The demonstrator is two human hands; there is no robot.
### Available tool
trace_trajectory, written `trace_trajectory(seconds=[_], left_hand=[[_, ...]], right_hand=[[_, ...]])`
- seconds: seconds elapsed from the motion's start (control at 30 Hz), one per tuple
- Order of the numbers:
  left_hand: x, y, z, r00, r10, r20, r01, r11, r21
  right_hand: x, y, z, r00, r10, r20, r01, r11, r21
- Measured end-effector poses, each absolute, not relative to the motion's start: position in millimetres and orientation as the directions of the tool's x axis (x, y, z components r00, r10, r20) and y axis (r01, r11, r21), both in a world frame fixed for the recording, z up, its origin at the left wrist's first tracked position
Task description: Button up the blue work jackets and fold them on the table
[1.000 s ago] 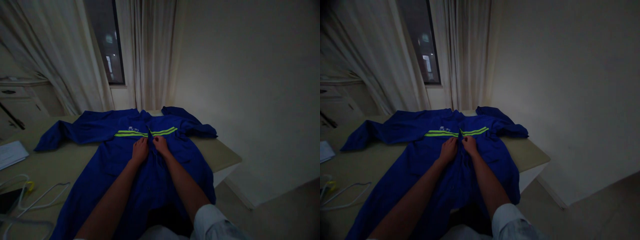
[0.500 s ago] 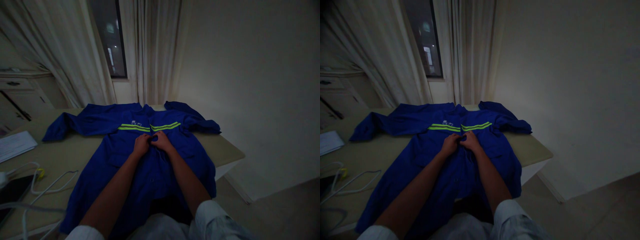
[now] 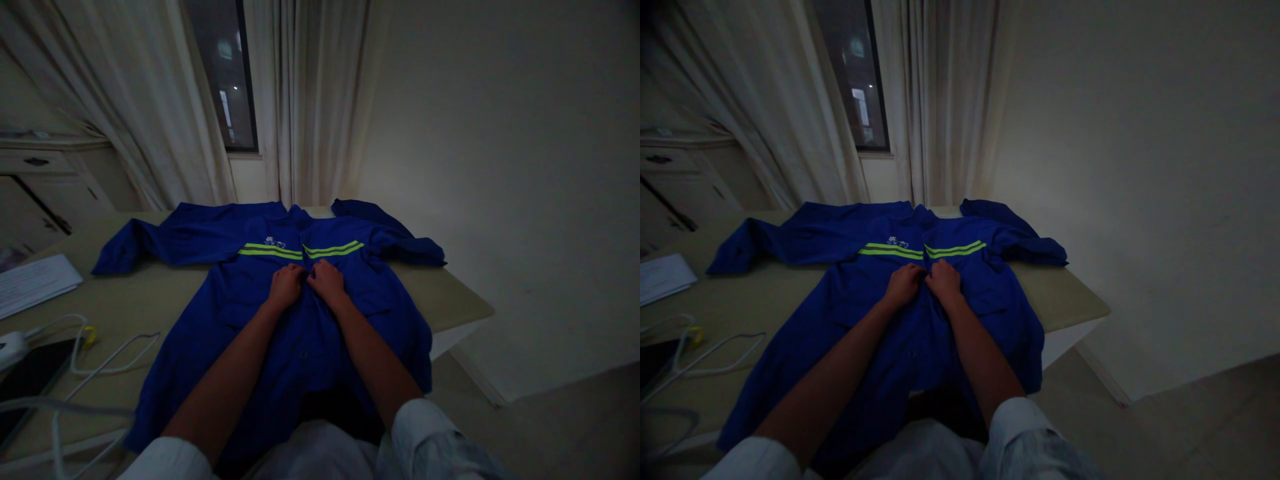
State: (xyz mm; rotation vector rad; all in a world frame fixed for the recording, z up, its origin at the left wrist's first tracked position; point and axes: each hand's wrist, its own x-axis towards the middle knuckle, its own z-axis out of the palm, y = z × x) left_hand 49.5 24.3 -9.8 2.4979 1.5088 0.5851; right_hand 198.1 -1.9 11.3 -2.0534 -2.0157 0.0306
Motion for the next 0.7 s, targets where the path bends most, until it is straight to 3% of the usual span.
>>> trace_trajectory(seconds=[0.4, 0.7], left_hand=[[50.8, 26.6, -14.5, 0.429, 0.867, 0.254, 0.807, -0.494, 0.324], [51.0, 22.3, -10.7, 0.411, 0.874, 0.258, 0.802, -0.481, 0.354]], right_hand=[[190.3, 0.6, 9.2, 0.103, 0.972, 0.21, 0.985, -0.07, -0.158], [208.5, 9.9, 0.7, 0.049, 0.982, 0.184, 0.949, 0.011, -0.314]])
